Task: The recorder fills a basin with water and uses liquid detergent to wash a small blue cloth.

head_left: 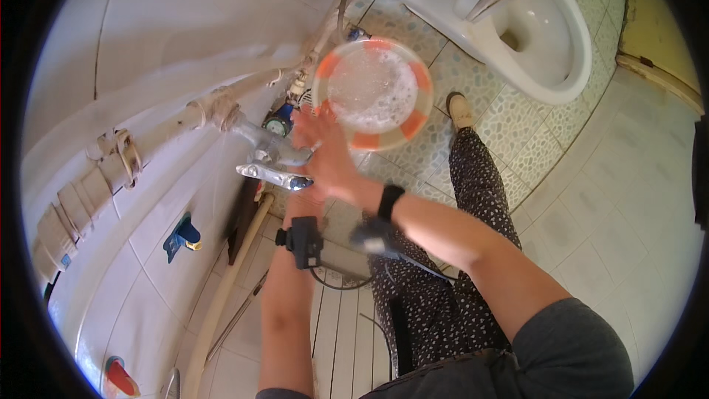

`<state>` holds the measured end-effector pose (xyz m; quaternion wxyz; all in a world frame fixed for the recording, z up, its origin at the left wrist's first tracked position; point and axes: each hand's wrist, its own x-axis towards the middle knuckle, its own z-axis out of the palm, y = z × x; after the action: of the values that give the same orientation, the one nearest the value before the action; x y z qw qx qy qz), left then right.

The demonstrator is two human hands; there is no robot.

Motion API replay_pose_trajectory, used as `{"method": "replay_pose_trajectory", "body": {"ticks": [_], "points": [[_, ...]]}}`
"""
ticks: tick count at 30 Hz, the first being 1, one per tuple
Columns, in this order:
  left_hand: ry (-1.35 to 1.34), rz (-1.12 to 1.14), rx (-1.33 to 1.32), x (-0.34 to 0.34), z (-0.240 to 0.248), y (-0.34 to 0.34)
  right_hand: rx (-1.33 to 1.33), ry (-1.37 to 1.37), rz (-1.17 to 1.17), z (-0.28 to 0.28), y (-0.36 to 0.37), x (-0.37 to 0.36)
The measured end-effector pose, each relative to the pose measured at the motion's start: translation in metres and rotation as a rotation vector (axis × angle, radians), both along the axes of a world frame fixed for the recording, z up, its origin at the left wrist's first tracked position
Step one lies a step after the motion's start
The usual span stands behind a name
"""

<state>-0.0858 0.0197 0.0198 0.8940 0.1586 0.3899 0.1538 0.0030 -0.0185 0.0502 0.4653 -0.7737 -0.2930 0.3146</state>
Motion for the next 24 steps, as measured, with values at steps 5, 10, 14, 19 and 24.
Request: {"method": "replay_pose_trajectory", "body": {"ticks": [5, 10, 14, 19, 24], "points": [[-0.084, 0.177, -0.516, 0.04, 0.025, -0.001, -0.161, -0.216, 0.106, -0.032, -0.003, 0.02], [0.093, 0.122, -0.26, 0.03, 0.03, -0.001, -0.019, -0.019, 0.067, -0.004, -0.013, 0.003], [0.07, 0.05, -0.133, 0.049, 0.035, 0.0, -0.2, -0.047, 0.09, -0.024, -0.01, 0.027], [0.04, 0.097, -0.025, 0.031, 0.016, 0.008, 0.161, 0.305, 0.006, -0.016, -0.013, 0.024], [0.32, 0.082, -0.042, 0.056, 0.03, -0.001, 0.194, 0.528, 0.117, -0.016, -0.026, 0.039]]}}
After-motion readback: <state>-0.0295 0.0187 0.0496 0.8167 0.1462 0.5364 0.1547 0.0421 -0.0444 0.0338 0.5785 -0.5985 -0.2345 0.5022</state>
